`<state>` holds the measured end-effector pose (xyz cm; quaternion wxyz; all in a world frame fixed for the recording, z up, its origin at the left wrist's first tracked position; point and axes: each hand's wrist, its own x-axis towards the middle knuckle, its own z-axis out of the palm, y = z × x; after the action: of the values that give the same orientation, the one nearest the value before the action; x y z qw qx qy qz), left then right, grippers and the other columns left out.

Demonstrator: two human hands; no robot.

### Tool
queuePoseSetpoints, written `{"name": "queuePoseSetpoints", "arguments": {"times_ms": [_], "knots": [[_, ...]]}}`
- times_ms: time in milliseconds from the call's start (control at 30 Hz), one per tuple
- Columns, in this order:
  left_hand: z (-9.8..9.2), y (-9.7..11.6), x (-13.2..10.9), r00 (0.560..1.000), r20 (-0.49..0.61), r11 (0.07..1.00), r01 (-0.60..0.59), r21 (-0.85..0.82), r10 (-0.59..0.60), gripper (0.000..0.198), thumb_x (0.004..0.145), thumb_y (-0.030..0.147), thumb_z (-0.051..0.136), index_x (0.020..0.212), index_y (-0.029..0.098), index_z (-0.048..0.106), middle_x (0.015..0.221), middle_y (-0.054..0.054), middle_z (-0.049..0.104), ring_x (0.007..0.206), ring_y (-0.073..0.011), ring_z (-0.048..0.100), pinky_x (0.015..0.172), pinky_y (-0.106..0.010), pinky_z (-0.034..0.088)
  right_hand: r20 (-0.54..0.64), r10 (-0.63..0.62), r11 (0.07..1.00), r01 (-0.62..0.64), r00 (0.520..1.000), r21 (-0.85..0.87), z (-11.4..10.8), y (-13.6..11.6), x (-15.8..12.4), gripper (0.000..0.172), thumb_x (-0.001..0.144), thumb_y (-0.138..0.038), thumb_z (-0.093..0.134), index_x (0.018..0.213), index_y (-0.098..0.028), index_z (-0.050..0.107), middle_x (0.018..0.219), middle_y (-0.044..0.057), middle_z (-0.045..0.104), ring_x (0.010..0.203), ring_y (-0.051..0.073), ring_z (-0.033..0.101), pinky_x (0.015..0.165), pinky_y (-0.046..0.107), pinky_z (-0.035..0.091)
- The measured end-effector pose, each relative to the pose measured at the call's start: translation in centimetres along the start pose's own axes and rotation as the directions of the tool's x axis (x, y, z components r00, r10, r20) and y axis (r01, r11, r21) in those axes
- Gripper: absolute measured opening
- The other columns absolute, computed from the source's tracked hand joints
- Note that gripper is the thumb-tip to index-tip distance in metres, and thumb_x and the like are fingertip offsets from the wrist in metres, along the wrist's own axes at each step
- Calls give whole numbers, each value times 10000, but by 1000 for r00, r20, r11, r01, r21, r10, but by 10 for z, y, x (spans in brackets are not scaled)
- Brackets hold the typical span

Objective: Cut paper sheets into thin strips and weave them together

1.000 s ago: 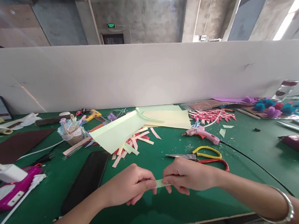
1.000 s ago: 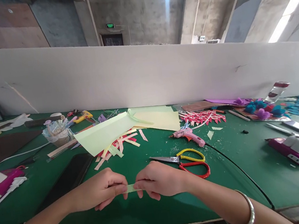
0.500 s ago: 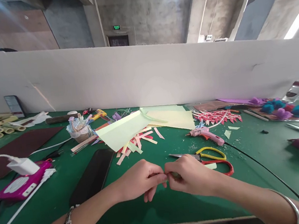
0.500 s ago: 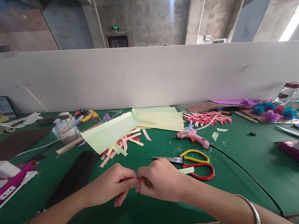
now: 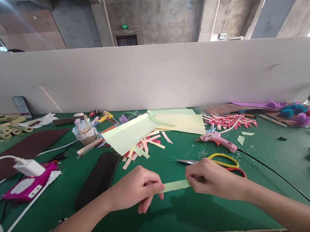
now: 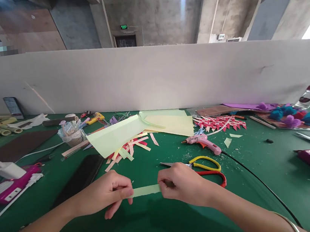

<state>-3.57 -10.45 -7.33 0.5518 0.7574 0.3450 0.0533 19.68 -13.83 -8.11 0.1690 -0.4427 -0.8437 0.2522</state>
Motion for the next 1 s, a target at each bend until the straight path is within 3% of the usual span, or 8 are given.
{"name": "queuePoseSetpoints", "arguments": {"times_ms": [133,267,333,467,600,733,867,1000], "knots": [[-2,-2,-5,998,43,999,45,-24,-44,360,849,451,469,693,154,599,395,50,501,342,-75,440,441,-176,389,33,-24,1000,24,999,-10,-2,3,-5,172,695,-69,399,584,-193,357,499,-72,288,487,78,182,445,199,192],[-11,-5,-17,999,1,999,46,-16,-46,358,841,456,487,675,159,596,356,67,473,347,-69,428,663,-236,482,2,7,997,-7,1000,-76,-3,17,-14,193,774,-93,376,618,-198,334,529,-60,328,477,79,213,452,213,195],[-19,-6,-25,998,-15,998,63,-5,-63,353,839,455,491,661,166,589,339,74,459,351,-70,420,761,-267,479,-60,50,989,-58,997,-139,-4,35,-19,202,819,-115,353,637,-202,336,530,-55,331,470,85,222,454,225,195],[-27,-3,-33,997,-21,996,81,46,-80,355,841,448,480,647,172,592,337,67,465,364,-74,422,742,-256,474,-272,137,910,-229,953,-345,-9,67,-19,191,858,-175,341,673,-208,380,491,-49,354,413,99,263,445,255,173],[-20,2,-23,993,-1,990,119,69,-120,365,846,460,458,710,165,625,393,48,514,374,-82,461,582,-215,458,-387,80,949,-190,919,-254,-19,47,-10,232,928,-242,260,805,-195,451,655,15,547,527,134,481,516,249,338],[-12,6,-14,991,28,991,126,33,-127,380,845,483,453,772,162,643,415,46,517,372,-80,458,503,-191,417,-131,-104,989,88,986,-123,-21,-1,-1,262,919,-341,370,1103,-194,486,1062,85,592,875,171,577,712,265,431],[-14,9,-14,994,40,993,95,75,-99,384,862,479,429,788,168,641,417,49,510,389,-84,469,546,-203,435,151,-143,988,151,978,-40,-17,-14,6,240,917,-257,360,861,-183,581,789,26,615,646,115,528,557,211,367],[-14,13,-13,997,-80,966,38,257,-19,337,888,447,393,898,190,611,745,-9,663,564,-115,595,573,-206,430,169,-81,996,74,982,48,-15,-13,12,234,898,-211,364,765,-176,553,620,-19,547,502,73,429,476,186,302]]}}
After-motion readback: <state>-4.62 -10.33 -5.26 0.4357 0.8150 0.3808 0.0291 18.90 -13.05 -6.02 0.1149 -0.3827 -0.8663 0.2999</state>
